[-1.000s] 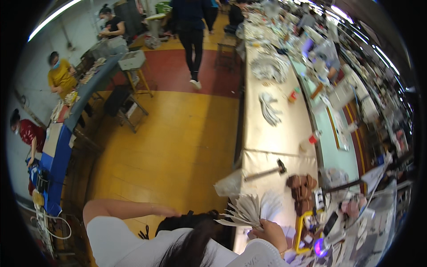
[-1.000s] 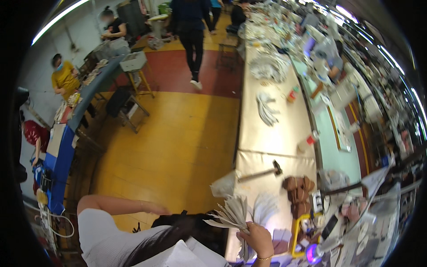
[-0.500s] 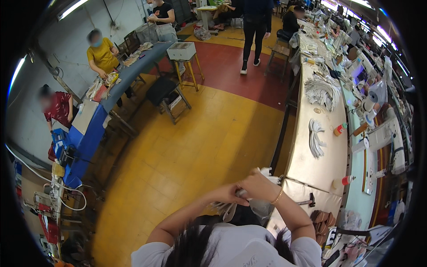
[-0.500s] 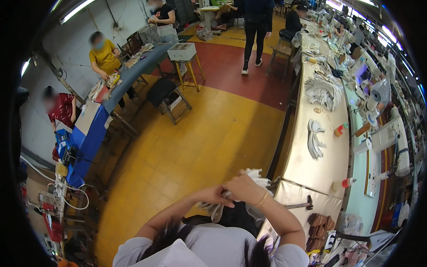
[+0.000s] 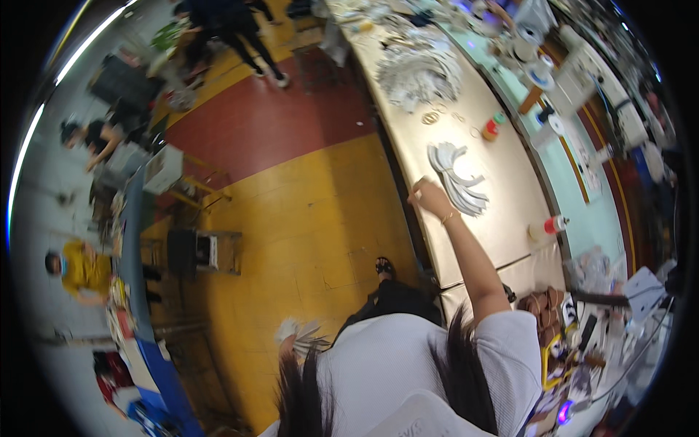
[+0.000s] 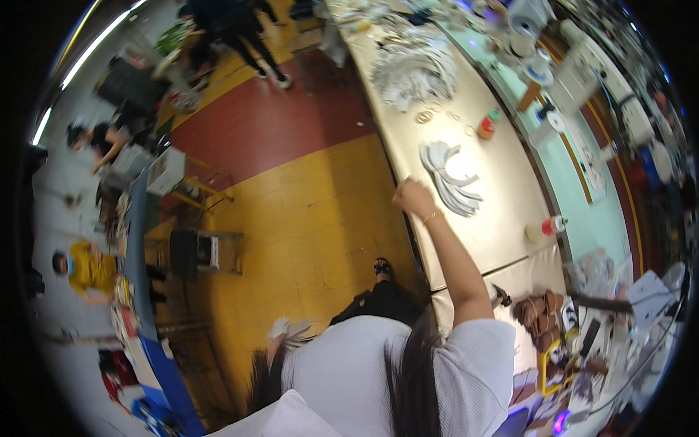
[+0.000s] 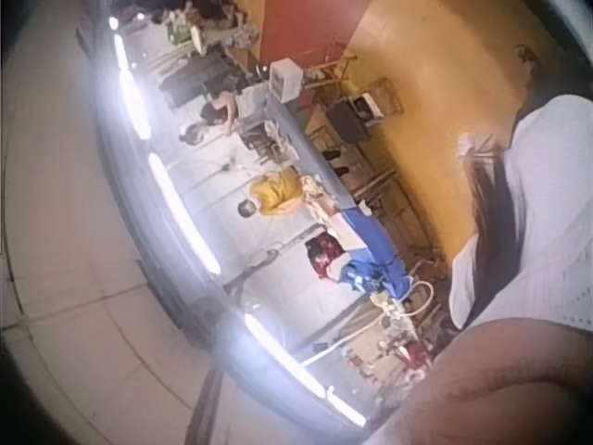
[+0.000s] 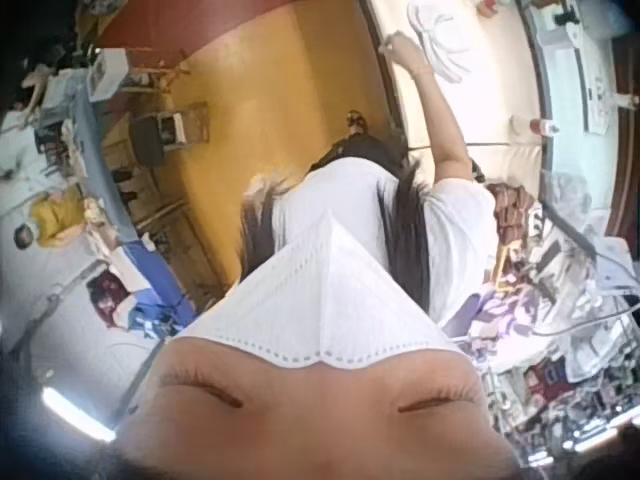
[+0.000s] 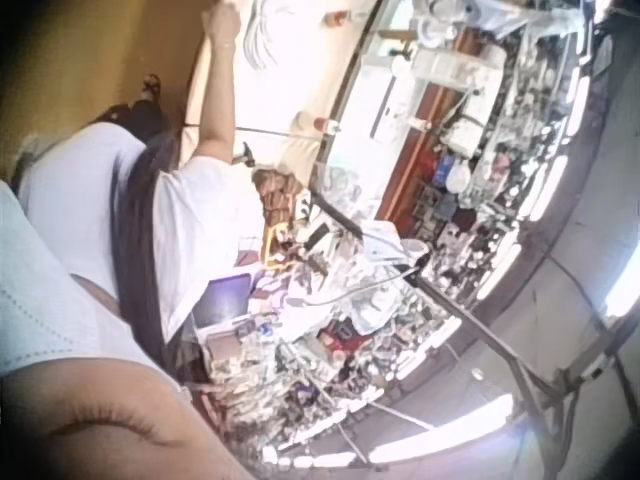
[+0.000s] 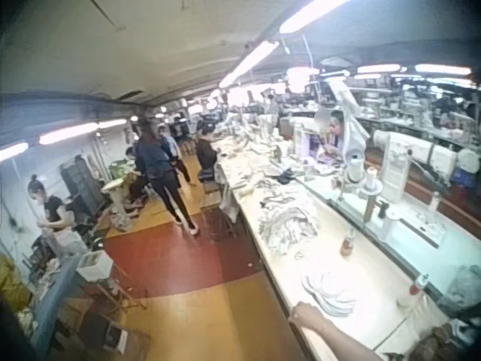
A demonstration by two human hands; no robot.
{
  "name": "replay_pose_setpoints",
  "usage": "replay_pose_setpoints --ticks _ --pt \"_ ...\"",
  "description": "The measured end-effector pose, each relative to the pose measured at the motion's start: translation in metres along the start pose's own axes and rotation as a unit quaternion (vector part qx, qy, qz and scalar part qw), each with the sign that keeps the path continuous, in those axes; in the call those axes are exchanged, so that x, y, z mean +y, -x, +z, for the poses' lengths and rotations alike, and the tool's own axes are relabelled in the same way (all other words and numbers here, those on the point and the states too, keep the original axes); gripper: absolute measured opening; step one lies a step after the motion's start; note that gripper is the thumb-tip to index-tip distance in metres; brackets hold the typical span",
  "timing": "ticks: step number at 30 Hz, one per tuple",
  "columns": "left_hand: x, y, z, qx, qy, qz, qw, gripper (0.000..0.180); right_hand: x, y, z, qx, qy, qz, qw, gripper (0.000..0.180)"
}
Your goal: The person walks through a workshop and then sits at a workbench to arrange white fabric strips on a black mat. They repeatedly pick up, fan out, and reposition the strips by hand to form a layered pattern.
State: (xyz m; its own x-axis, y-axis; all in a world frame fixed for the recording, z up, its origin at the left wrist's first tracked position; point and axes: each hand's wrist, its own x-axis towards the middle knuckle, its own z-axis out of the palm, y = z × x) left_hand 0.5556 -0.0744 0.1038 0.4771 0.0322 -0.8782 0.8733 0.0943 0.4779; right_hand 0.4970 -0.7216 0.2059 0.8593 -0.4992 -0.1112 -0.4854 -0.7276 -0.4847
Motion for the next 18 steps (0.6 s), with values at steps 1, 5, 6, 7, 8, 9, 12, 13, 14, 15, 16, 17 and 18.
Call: replay_pose_setpoints --ticks 1,5,6,7,8,9,12,13,14,15,16,17,18 --pt "0.008 -0.001 -0.014 0.029 0.034 -0.003 0.999 0.024 0.027 -0.017 -0.006 0.015 0.018 0.118 0.993 0.035" --pt "0.037 -0.018 -0.02 0.086 0.098 -0.018 0.991 0.026 0.104 -0.037 -0.012 0.065 0.12 0.314 0.94 0.055" --pt "0.045 -0.03 -0.009 0.085 0.107 -0.022 0.99 0.026 0.126 -0.044 -0.013 0.061 0.126 0.335 0.932 0.057" --pt "0.055 -0.041 0.001 0.084 0.114 -0.022 0.99 0.027 0.147 -0.052 -0.009 0.024 0.103 0.33 0.938 0.069" --pt "0.067 -0.059 0.029 0.063 0.108 -0.031 0.992 0.027 0.2 -0.046 0.002 0.041 0.027 0.316 0.947 0.081" --pt "0.089 -0.061 0.03 0.073 0.118 -0.016 0.99 0.028 0.189 -0.062 0.015 -0.001 -0.04 0.332 0.942 0.095" --pt "0.139 -0.092 0.055 0.07 0.128 0.002 0.989 0.029 0.149 -0.08 0.03 0.001 0.033 0.39 0.92 0.082" --pt "0.155 -0.109 0.069 0.058 0.126 0.005 0.99 0.03 0.144 -0.082 0.031 0.006 0.036 0.424 0.905 0.081" --pt "0.173 -0.127 0.084 0.046 0.126 0.007 0.991 0.03 0.139 -0.083 0.032 0.011 0.038 0.459 0.888 0.081" --pt "0.191 -0.147 0.103 0.03 0.122 0.009 0.992 0.031 0.135 -0.082 0.034 0.016 0.04 0.496 0.867 0.08" --pt "0.212 -0.17 0.123 0.01 0.12 0.01 0.993 0.031 0.134 -0.084 0.034 -0.001 0.029 0.488 0.872 0.079" --pt "0.234 -0.193 0.144 -0.013 0.118 0.011 0.993 0.032 0.135 -0.084 0.031 -0.018 0.017 0.481 0.876 0.078" --pt "0.261 -0.214 0.161 -0.035 0.117 0.017 0.992 0.032 0.131 -0.085 0.036 -0.038 -0.004 0.471 0.882 0.077"
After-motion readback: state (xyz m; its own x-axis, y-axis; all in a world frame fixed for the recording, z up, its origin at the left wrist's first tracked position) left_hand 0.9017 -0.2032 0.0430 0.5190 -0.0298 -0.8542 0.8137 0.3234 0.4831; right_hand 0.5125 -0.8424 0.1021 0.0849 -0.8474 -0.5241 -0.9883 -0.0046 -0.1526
